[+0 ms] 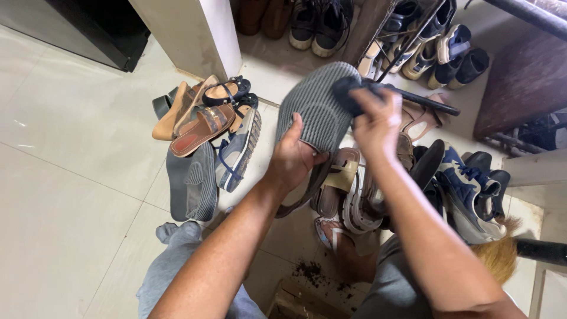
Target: The person wipes a pair of gray slip-on shoes with a dark cloth, then switches to a blue and white sneaker and continues wiping it with the same cloth. The shoes are handled one at a time and rotated to clean different surfaces.
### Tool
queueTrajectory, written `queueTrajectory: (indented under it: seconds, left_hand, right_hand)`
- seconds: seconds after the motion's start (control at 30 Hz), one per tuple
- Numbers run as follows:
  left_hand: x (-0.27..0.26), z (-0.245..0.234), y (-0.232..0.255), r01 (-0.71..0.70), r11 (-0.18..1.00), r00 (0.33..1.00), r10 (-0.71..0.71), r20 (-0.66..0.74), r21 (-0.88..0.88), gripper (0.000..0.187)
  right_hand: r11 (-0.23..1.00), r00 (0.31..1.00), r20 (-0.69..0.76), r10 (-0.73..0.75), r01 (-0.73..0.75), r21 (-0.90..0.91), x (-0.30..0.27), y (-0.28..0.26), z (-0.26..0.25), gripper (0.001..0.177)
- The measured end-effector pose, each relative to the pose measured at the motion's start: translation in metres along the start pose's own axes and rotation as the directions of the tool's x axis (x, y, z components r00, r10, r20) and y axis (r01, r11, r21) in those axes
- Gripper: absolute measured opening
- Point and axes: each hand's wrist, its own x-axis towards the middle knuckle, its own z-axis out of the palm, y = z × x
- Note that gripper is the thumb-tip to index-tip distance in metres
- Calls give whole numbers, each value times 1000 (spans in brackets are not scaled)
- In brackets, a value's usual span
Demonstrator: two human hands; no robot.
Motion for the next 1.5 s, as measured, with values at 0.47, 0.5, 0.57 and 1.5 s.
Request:
queueTrajectory:
  seconds: [0.47, 0.5, 0.57, 1.5]
  left_hand:
    - [6, -21, -26, -67, 614, 997, 20, 70, 787, 74]
    - [5, -18, -37, -93, 396, 994, -9, 105, 914, 80]
    - [8, -14, -50, -70, 288, 994, -57, 90, 955, 79]
    - [37, -64, -40, -37, 992, 944, 74, -322, 118, 65]
  right_hand:
    - [-102, 586, 596, 549, -660, 744, 28, -7, -12, 48]
    - [-75, 570, 583, 579, -674, 734, 25, -8, -9, 48]
    - [73, 623, 507, 596, -670, 738, 17, -10, -2, 47]
    - [884, 965, 260, 35, -151, 442, -36, -69, 13, 28]
